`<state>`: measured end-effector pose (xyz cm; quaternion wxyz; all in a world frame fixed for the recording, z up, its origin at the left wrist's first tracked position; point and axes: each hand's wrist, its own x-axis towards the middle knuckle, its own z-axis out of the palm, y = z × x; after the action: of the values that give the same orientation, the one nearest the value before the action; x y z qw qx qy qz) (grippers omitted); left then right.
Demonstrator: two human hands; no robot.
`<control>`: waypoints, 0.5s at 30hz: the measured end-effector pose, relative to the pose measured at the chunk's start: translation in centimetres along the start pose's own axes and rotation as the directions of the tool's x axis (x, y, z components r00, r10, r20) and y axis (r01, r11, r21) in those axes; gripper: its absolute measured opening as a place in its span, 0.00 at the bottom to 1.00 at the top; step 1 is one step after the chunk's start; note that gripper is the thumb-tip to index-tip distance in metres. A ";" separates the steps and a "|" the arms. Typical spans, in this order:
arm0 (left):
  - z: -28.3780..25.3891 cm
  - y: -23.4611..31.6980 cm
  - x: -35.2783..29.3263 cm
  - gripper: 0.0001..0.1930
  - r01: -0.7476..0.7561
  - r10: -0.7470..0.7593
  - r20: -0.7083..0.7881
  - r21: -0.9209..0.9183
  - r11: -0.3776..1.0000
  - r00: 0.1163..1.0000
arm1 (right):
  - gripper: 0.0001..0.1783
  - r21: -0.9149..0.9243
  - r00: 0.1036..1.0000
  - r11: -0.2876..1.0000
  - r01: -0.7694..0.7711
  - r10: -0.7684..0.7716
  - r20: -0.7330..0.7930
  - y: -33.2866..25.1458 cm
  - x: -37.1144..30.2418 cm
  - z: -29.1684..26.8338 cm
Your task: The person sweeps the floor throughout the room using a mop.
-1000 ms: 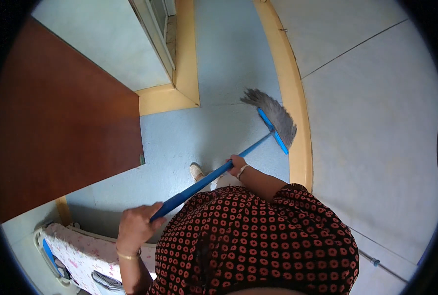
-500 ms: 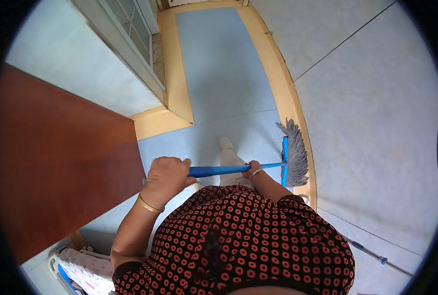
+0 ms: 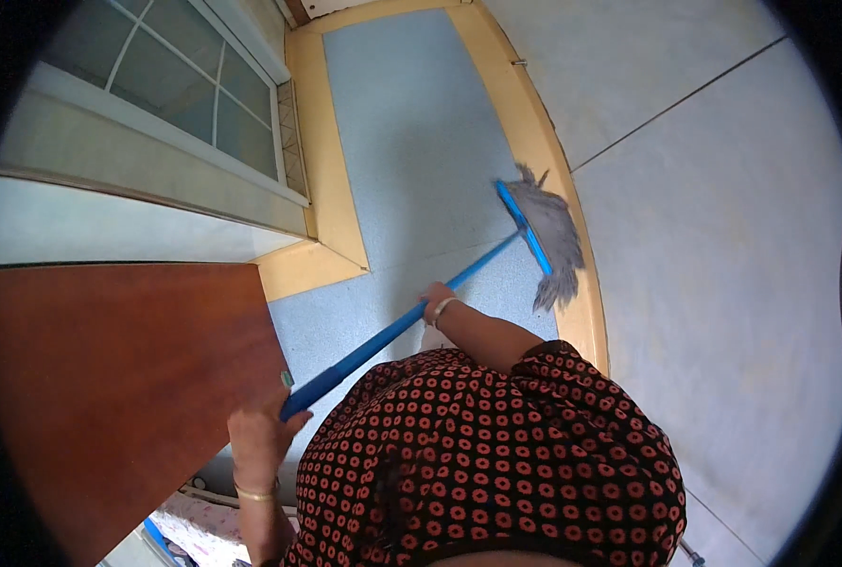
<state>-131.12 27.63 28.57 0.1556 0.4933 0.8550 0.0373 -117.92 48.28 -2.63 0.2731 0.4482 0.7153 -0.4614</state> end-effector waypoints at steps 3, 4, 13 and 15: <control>-0.3 1.3 -1.4 0.14 0.231 -0.230 0.084 0.001 0.973 0.970 | 0.12 -0.142 0.993 0.984 0.109 -0.113 -0.025 -2.3 2.4 0.2; -0.5 1.7 -2.0 0.15 0.274 -0.273 0.032 -0.048 0.960 0.962 | 0.13 -0.249 0.973 0.948 0.198 -0.221 -0.070 -3.0 3.4 0.7; -1.6 7.0 -4.9 0.10 0.691 -0.680 0.147 -0.267 0.672 0.718 | 0.05 -0.383 0.851 0.768 0.514 -0.514 0.111 -11.3 5.1 4.1; 0.0 6.3 -6.6 0.09 0.722 -0.709 0.157 -0.245 0.647 0.688 | 0.04 -0.402 0.801 0.705 0.584 -0.581 0.144 -13.0 4.6 3.8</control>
<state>-122.78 25.22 31.46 0.2473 0.0887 0.9611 0.0852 -131.66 44.42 -2.57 0.2069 0.1270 0.9019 -0.3572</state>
